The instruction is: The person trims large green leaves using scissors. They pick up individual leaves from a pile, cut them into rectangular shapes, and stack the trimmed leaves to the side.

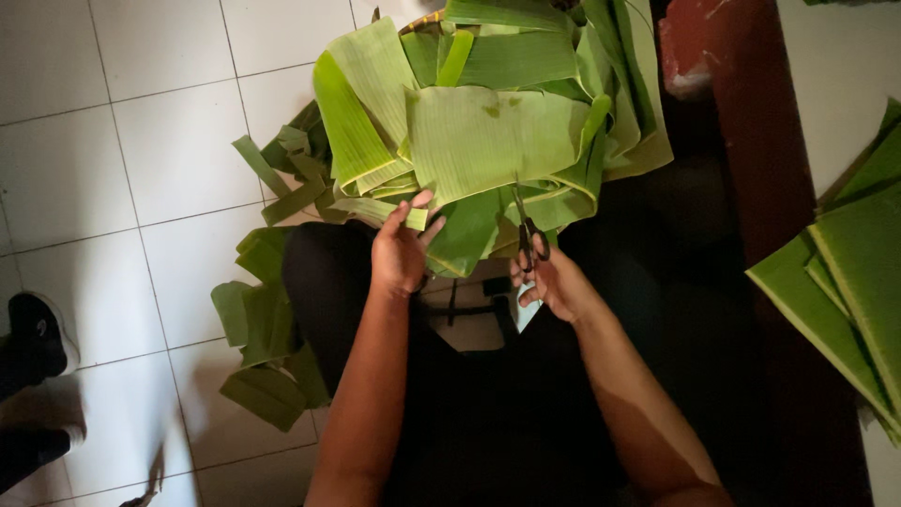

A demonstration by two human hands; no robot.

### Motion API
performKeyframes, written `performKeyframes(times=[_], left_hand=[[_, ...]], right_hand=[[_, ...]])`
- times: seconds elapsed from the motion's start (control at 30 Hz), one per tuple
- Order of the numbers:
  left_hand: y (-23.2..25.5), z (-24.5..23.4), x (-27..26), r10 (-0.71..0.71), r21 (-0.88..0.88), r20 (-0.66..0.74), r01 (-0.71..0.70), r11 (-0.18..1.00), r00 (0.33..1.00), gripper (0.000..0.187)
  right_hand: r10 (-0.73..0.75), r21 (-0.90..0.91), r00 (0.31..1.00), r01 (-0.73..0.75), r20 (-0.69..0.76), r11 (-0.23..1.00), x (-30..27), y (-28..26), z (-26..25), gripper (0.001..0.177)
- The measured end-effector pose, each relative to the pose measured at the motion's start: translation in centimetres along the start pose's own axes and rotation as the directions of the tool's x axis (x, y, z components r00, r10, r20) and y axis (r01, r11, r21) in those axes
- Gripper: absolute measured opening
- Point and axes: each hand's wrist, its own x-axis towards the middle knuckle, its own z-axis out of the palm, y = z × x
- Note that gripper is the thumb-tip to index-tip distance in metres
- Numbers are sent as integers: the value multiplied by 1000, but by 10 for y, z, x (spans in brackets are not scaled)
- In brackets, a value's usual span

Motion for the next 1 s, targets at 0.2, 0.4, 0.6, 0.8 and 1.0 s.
performKeyframes(times=[0.2,0.4,0.6,0.8,1.0], left_hand=[[1,0,-1,-14,13,-54,14,1000,998,41],[-5,-10,5,-8,-42,-9,7,999,1000,41],[-1,-4,2,-16,-16,-53,15,1000,998,42],[3,4,-2,-19,-60,-33,17,998,999,45],[1,5,0,-2,-36,-75,-1,999,997,43]], right_hand=[[-20,1,999,20,-44,1000,3,-4,7,50],[-62,-6,996,62,-62,998,1,-8,11,43],[-107,-49,989,102,-100,994,-9,-12,18,30],[-160,-85,984,154,-80,984,-35,-16,11,31],[-257,-40,936,255,-242,966,5,-39,14,25]])
